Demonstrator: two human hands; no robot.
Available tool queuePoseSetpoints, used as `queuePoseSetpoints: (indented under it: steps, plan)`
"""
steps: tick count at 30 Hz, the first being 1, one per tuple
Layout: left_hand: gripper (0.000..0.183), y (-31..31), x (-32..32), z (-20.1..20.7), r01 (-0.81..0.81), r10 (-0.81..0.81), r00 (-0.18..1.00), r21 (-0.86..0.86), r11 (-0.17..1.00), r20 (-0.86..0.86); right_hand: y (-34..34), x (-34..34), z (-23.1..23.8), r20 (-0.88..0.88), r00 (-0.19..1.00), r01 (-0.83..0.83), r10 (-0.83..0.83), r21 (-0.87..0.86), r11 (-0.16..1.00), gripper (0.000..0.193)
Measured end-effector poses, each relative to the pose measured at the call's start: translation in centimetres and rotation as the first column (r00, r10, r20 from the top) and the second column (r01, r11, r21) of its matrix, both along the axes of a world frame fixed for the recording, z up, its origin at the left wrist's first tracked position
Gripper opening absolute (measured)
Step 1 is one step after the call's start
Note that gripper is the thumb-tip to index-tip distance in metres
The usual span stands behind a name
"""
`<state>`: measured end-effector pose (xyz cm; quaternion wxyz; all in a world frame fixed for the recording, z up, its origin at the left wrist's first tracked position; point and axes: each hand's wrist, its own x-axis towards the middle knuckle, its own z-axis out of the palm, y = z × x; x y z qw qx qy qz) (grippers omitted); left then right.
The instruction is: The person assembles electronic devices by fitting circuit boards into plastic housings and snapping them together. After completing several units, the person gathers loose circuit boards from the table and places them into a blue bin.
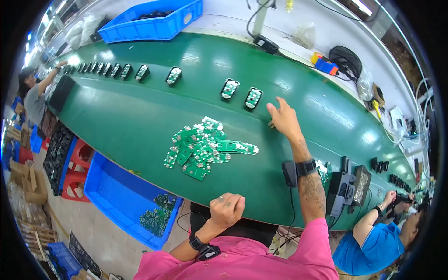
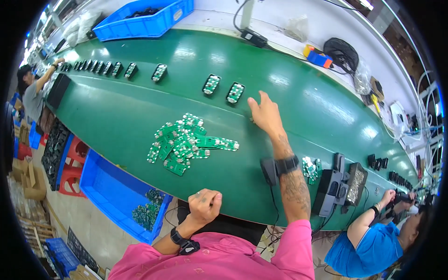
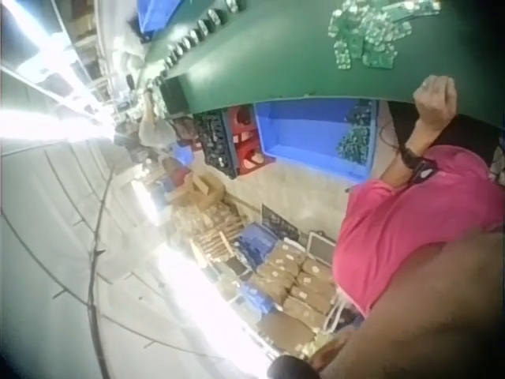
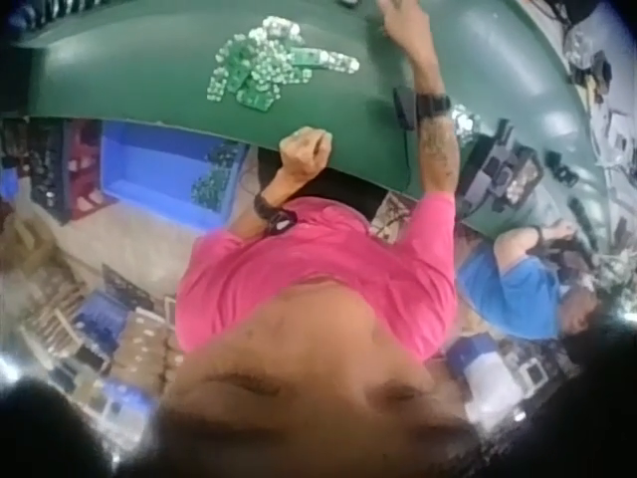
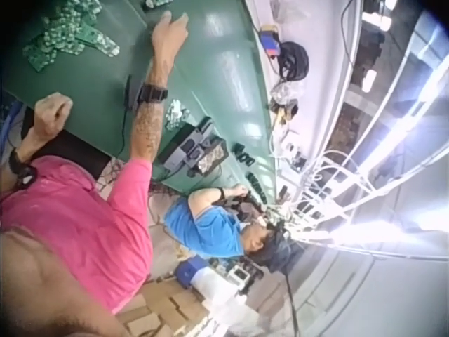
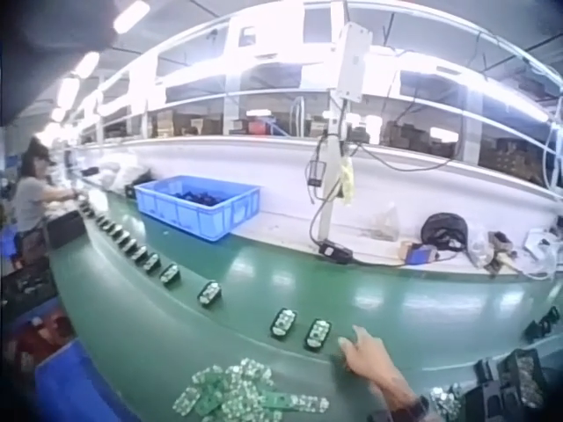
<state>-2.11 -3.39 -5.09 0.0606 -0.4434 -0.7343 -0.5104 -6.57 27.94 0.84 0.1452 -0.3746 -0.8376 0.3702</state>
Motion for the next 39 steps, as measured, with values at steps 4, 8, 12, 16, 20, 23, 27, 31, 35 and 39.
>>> queuePoseSetpoints:
  steps: [4, 8, 12, 16, 20, 23, 27, 31, 35, 39]
  plan:
    - [0.011, 0.3, -0.1, 0.1, -0.032, 0.033, 0.990, -0.009, 0.999, 0.138, 2.4, 9.1, 0.5, 0.158, 0.983, -0.120, 0.089, 0.202, 0.972, 0.049]
    - [0.031, -0.9, -0.9, 0.5, 0.034, -0.015, 0.981, -0.098, 0.995, 0.192, 5.1, 16.6, 3.9, 0.305, 0.950, -0.012, -0.067, 0.251, 0.968, 0.034]
    - [0.026, 1.0, 0.8, 0.4, 0.156, -0.145, 0.960, -0.028, 0.987, 0.239, 12.2, 28.1, 4.3, 0.288, 0.857, 0.214, -0.428, 0.556, 0.803, 0.031]
    - [0.018, 2.8, 3.2, 0.4, 0.249, -0.243, 0.945, 0.003, 0.969, 0.217, 19.0, 37.9, 3.7, 0.336, 0.649, 0.445, -0.682, 0.559, 0.699, 0.021]
    - [0.013, 2.9, 3.4, -0.7, 0.287, -0.288, 0.957, -0.026, 0.958, -0.044, 22.4, 42.3, 4.5, 0.369, 0.604, 0.382, -0.706, 0.643, 0.663, 0.027]
    - [0.014, 3.1, 3.3, -0.4, 0.256, -0.256, 0.963, -0.009, 0.967, -0.081, 17.3, 34.6, 6.4, 0.304, 0.857, 0.249, -0.417, 0.464, 0.850, 0.032]
    - [0.015, 3.0, 3.4, -0.2, 0.238, -0.243, 0.964, -0.056, 0.970, -0.105, 5.8, 25.5, 8.6, 0.395, 0.918, -0.168, 0.036, 0.303, 0.938, 0.040]
    - [0.015, 3.2, 3.4, 0.0, 0.252, -0.258, 0.962, -0.073, 0.965, -0.093, 2.6, 23.8, 6.0, 0.623, 0.782, -0.344, 0.033, 0.387, 0.856, 0.063]
    - [0.016, 3.1, 3.2, 0.0, 0.233, -0.241, 0.963, -0.077, 0.969, -0.121, 1.7, 21.9, 4.9, 0.742, 0.668, -0.377, 0.049, 0.281, 0.883, 0.063]
    - [0.017, 3.0, 3.6, -0.6, 0.193, -0.211, 0.960, -0.115, 0.975, -0.185, 0.4, 22.5, 4.4, 0.656, 0.752, -0.333, 0.059, 0.301, 0.894, 0.055]
